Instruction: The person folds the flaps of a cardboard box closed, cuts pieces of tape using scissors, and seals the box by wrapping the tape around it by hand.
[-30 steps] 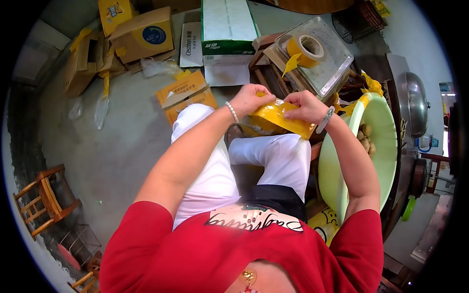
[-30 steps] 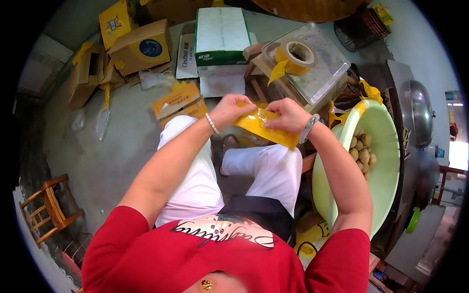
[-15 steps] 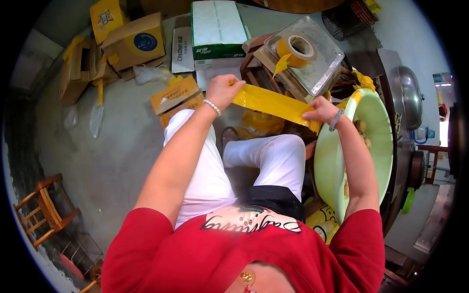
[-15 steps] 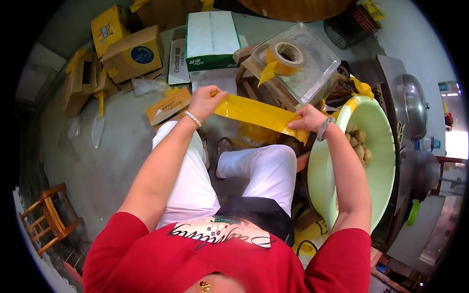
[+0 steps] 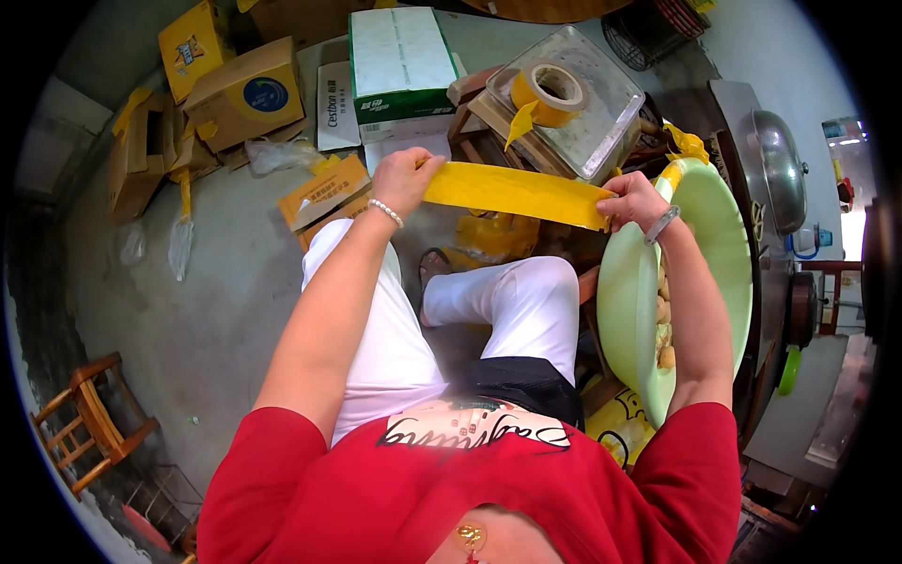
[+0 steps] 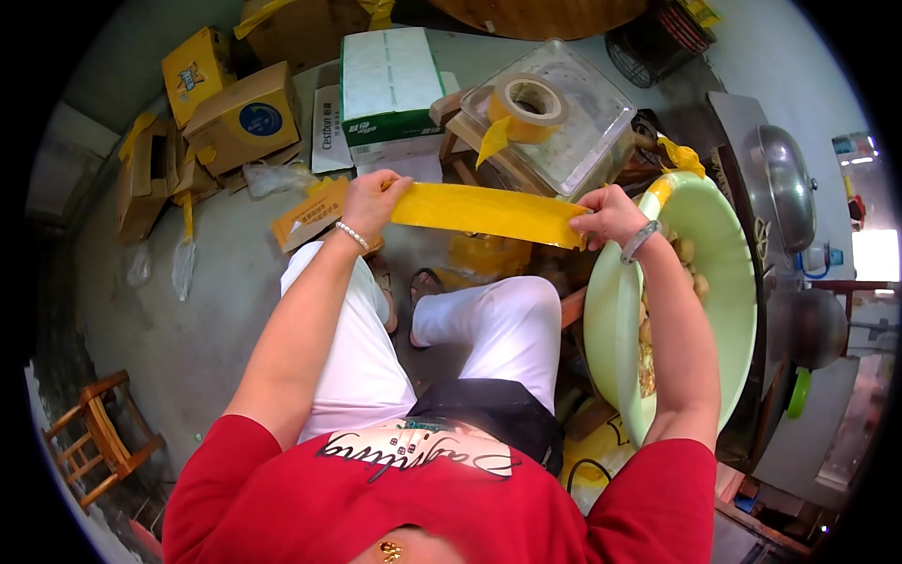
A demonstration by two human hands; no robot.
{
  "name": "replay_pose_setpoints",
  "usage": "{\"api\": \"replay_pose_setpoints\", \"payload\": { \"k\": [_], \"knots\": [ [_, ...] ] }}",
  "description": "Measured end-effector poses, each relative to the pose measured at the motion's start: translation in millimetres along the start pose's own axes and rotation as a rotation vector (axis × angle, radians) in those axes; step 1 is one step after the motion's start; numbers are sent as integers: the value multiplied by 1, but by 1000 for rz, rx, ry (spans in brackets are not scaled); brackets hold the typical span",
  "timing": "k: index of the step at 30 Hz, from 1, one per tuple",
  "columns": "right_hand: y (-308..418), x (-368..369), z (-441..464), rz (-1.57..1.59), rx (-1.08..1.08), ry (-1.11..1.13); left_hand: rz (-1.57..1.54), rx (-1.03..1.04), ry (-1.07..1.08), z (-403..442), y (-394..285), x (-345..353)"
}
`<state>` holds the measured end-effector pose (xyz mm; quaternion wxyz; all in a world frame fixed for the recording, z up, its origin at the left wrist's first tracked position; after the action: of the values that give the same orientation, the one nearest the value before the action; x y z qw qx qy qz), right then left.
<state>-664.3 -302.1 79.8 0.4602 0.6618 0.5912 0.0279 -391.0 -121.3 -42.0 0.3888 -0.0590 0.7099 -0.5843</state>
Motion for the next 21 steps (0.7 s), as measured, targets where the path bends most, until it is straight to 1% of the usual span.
{"api": "replay_pose_setpoints", "payload": {
  "k": [3, 6, 9, 12, 15, 18, 21],
  "knots": [
    [-3, 2, 0, 170, -14, -10, -11, 3, -6, 2, 4, -1],
    [-12, 0, 1, 107, -50, 34, -1, 9, 9, 2, 1, -6],
    [-8, 4, -6, 169, -47, 160, -29, 19, 24, 5, 3, -9],
    [-2, 5, -12, 191, -49, 145, -23, 5, 45, 5, 4, -9],
    [-4, 2, -12, 104, -110, 161, 22, -2, 49, 4, 1, -12],
    [-6, -2, -12, 84, -169, 128, 30, 21, 37, 1, 0, -12],
    [0, -5, -15, 181, -190, 15, 28, 46, 20, -2, -4, -14]
  ]
}}
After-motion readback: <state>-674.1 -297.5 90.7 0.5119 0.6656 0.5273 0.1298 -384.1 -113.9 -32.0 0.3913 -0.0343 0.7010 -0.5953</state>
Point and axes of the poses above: each hand's wrist, its own z-axis towards the middle knuckle, its own x-axis out of the palm, y = z × x, the point moved 3 cm from there along z, towards the middle knuckle, and after that the axes turned 4 degrees about -x, right-handed, at the moved point
